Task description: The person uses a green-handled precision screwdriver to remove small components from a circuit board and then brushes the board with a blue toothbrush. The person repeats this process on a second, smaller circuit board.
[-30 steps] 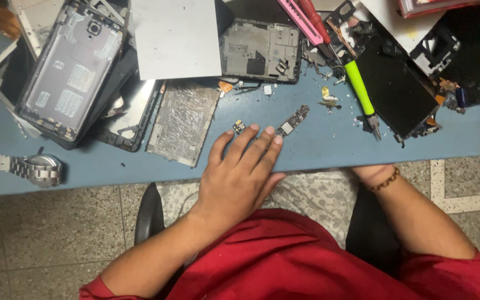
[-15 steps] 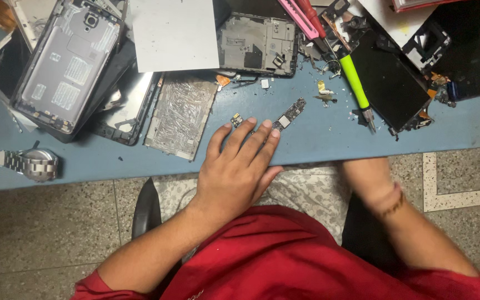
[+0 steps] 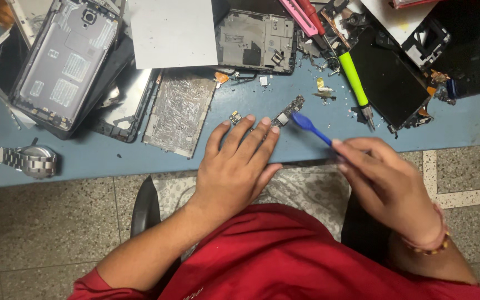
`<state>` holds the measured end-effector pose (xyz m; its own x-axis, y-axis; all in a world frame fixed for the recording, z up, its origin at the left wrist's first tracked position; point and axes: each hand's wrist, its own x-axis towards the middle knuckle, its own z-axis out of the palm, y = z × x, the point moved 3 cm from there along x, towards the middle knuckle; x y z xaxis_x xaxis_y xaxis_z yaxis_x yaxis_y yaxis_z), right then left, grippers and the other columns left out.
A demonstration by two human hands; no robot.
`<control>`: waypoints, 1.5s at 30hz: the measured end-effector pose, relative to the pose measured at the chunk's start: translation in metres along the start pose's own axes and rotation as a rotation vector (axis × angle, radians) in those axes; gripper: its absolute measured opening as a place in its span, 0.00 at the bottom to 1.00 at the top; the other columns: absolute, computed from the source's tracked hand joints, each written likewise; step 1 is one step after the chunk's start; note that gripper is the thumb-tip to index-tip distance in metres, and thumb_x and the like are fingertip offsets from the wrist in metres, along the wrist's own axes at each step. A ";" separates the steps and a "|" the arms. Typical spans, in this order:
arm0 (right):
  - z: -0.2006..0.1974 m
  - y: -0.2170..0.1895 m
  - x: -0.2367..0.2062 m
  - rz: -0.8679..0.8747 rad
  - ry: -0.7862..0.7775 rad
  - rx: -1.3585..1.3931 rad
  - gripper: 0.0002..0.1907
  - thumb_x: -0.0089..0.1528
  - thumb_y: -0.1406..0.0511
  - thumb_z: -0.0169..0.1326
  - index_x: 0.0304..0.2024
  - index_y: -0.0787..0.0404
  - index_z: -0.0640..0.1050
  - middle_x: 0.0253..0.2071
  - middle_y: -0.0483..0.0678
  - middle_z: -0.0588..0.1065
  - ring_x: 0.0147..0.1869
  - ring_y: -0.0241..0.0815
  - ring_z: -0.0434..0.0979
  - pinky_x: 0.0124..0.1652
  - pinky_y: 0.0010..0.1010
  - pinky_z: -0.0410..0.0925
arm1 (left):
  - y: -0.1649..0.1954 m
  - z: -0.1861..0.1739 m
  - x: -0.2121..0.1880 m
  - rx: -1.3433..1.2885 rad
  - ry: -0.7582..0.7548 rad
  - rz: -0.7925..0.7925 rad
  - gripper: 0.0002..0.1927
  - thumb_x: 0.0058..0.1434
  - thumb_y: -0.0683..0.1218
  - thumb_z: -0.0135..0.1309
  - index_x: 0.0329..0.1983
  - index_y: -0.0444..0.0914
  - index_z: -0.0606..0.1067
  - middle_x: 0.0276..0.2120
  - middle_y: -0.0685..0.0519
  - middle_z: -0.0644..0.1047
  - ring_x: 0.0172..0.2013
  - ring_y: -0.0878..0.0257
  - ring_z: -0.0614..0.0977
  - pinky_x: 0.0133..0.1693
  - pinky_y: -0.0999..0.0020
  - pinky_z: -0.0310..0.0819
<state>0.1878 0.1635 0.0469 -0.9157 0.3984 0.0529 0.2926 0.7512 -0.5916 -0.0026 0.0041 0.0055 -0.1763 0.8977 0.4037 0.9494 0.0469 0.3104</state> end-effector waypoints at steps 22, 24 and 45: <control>0.011 0.002 0.011 0.049 -0.051 -0.046 0.26 0.57 0.73 0.59 0.59 0.54 0.78 0.49 0.50 0.76 0.35 0.40 0.80 0.33 0.28 0.72 | 0.000 0.004 -0.001 -0.108 -0.035 -0.055 0.26 0.64 0.55 0.62 0.59 0.36 0.77 0.55 0.46 0.76 0.64 0.51 0.71 0.66 0.48 0.59; 0.011 0.004 0.012 0.026 -0.078 -0.020 0.27 0.56 0.74 0.59 0.59 0.54 0.78 0.48 0.48 0.76 0.34 0.39 0.80 0.33 0.28 0.73 | -0.001 0.004 -0.002 -0.107 -0.020 -0.041 0.26 0.63 0.55 0.63 0.59 0.36 0.77 0.56 0.46 0.76 0.64 0.51 0.71 0.66 0.47 0.58; 0.013 0.007 0.013 -0.008 0.062 -0.077 0.24 0.59 0.72 0.60 0.59 0.56 0.78 0.45 0.45 0.77 0.33 0.33 0.77 0.30 0.22 0.70 | -0.001 0.004 -0.002 -0.140 -0.033 -0.054 0.23 0.62 0.55 0.63 0.53 0.35 0.77 0.55 0.45 0.77 0.65 0.50 0.72 0.67 0.47 0.59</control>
<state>0.1741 0.1675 0.0330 -0.9000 0.4223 0.1082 0.3079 0.7915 -0.5279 -0.0024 0.0038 0.0013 -0.2156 0.9096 0.3552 0.8929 0.0364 0.4488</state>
